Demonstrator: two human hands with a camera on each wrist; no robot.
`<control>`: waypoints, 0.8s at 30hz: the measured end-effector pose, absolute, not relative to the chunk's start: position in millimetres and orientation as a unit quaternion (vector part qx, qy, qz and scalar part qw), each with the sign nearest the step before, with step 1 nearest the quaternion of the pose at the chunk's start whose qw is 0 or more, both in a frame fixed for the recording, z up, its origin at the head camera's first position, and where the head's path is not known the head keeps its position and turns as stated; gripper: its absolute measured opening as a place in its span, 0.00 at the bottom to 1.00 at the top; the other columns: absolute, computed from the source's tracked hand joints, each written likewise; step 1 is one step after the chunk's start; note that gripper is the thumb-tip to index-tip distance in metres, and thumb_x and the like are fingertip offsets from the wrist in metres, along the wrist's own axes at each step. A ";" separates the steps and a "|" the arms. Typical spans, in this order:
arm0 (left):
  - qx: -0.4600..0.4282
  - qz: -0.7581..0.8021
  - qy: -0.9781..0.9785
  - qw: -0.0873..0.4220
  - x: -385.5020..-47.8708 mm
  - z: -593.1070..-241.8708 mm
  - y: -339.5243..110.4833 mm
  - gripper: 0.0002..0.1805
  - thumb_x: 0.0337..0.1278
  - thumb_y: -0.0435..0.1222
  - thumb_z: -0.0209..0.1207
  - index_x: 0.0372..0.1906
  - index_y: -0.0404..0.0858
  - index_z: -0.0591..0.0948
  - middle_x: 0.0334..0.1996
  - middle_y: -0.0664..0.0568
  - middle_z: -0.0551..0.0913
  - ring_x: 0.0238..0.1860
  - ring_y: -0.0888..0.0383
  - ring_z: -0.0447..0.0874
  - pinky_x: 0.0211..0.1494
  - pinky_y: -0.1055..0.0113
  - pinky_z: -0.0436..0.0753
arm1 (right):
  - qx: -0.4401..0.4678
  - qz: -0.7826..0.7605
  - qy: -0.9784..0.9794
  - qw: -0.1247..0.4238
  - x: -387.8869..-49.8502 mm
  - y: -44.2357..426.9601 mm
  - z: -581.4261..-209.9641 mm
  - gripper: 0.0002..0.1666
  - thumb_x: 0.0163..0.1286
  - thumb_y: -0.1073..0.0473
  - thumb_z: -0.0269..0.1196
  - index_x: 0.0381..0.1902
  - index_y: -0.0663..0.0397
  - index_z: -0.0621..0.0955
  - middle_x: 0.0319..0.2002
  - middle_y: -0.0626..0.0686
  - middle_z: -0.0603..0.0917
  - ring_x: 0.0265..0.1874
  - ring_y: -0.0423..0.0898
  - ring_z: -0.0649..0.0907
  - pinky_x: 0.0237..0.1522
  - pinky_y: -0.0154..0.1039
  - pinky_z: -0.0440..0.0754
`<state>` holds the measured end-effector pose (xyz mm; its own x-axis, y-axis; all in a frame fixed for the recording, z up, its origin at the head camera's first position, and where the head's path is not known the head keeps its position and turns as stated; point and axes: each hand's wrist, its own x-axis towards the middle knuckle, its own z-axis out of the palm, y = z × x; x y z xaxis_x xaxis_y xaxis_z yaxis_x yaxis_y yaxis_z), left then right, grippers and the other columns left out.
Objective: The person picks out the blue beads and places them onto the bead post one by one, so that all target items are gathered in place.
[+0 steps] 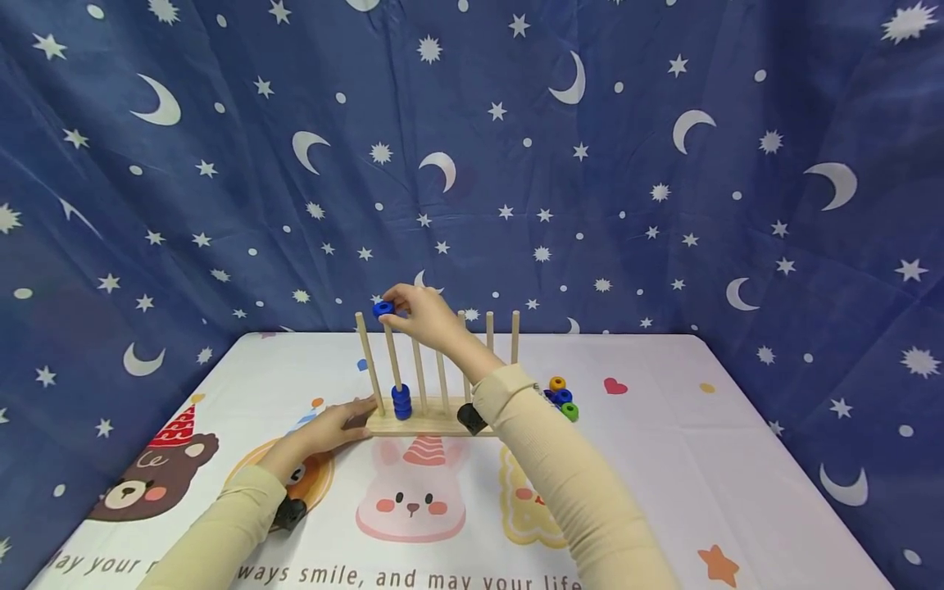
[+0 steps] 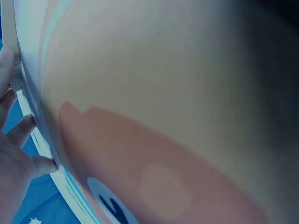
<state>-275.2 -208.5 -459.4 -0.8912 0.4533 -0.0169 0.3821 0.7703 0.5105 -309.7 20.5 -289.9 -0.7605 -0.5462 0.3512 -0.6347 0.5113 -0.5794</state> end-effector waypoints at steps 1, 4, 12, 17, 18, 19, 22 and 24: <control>0.225 0.254 0.938 0.069 -275.2 -459.1 -208.2 0.33 0.60 0.39 0.58 0.67 0.29 0.64 0.68 0.35 0.63 0.67 0.30 0.58 0.62 0.25 0.48 | 0.340 0.355 -0.869 0.061 -309.5 21.2 -289.2 0.23 0.65 0.56 0.63 0.55 0.62 0.77 0.50 0.58 0.83 0.50 0.50 0.83 0.54 0.38 0.80; 0.226 0.254 0.938 0.069 -275.8 -459.6 -207.7 0.33 0.60 0.39 0.59 0.67 0.29 0.65 0.68 0.35 0.63 0.67 0.30 0.58 0.62 0.25 0.48 | 0.341 0.347 -0.872 0.055 -309.0 22.7 -287.6 0.26 0.65 0.55 0.63 0.57 0.61 0.76 0.54 0.59 0.81 0.54 0.51 0.81 0.58 0.39 0.78; 0.230 0.249 0.939 0.067 -275.8 -460.1 -208.1 0.33 0.59 0.39 0.59 0.67 0.29 0.65 0.67 0.34 0.63 0.67 0.29 0.59 0.60 0.23 0.48 | 0.339 0.329 -0.880 0.053 -310.1 23.8 -289.1 0.25 0.65 0.55 0.63 0.57 0.61 0.75 0.55 0.58 0.81 0.55 0.50 0.80 0.59 0.40 0.77; 0.231 0.250 0.938 0.072 -276.5 -460.1 -207.4 0.34 0.60 0.39 0.59 0.67 0.28 0.64 0.68 0.34 0.63 0.67 0.29 0.58 0.61 0.23 0.47 | 0.336 0.327 -0.882 0.054 -309.8 24.9 -289.9 0.25 0.64 0.56 0.63 0.57 0.61 0.76 0.54 0.58 0.81 0.55 0.51 0.80 0.59 0.41 0.77; 0.233 0.250 0.937 0.071 -276.8 -460.4 -207.5 0.34 0.60 0.39 0.59 0.67 0.28 0.64 0.67 0.33 0.63 0.67 0.29 0.58 0.61 0.23 0.48 | 0.337 0.323 -0.883 0.054 -309.9 24.8 -289.7 0.25 0.64 0.56 0.63 0.57 0.61 0.76 0.54 0.58 0.81 0.55 0.50 0.80 0.59 0.40 0.76; 0.233 0.251 0.937 0.071 -276.8 -460.3 -207.5 0.34 0.60 0.39 0.59 0.67 0.28 0.64 0.67 0.33 0.63 0.67 0.29 0.58 0.61 0.23 0.48 | 0.338 0.320 -0.883 0.055 -310.4 24.6 -289.6 0.25 0.64 0.56 0.63 0.57 0.61 0.76 0.54 0.58 0.81 0.55 0.50 0.80 0.59 0.40 0.76; 0.230 0.253 0.937 0.070 -276.5 -459.9 -207.5 0.34 0.60 0.39 0.59 0.67 0.28 0.64 0.67 0.34 0.63 0.67 0.29 0.58 0.61 0.24 0.48 | 0.341 0.311 -0.885 0.055 -312.0 22.9 -288.9 0.25 0.64 0.56 0.64 0.57 0.61 0.76 0.54 0.58 0.81 0.55 0.50 0.80 0.60 0.40 0.76; 0.228 0.255 0.937 0.070 -275.8 -459.4 -207.3 0.34 0.60 0.38 0.59 0.67 0.28 0.64 0.68 0.34 0.63 0.67 0.29 0.58 0.61 0.24 0.47 | 0.342 0.307 -0.886 0.055 -313.1 21.1 -288.9 0.26 0.64 0.56 0.64 0.57 0.62 0.76 0.55 0.58 0.81 0.55 0.50 0.80 0.60 0.40 0.76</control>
<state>-275.8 -207.3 -459.4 -0.8865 0.4624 -0.0150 0.3911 0.7665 0.5095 -313.1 21.1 -288.9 -0.7597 -0.5727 0.3081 -0.6406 0.5774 -0.5062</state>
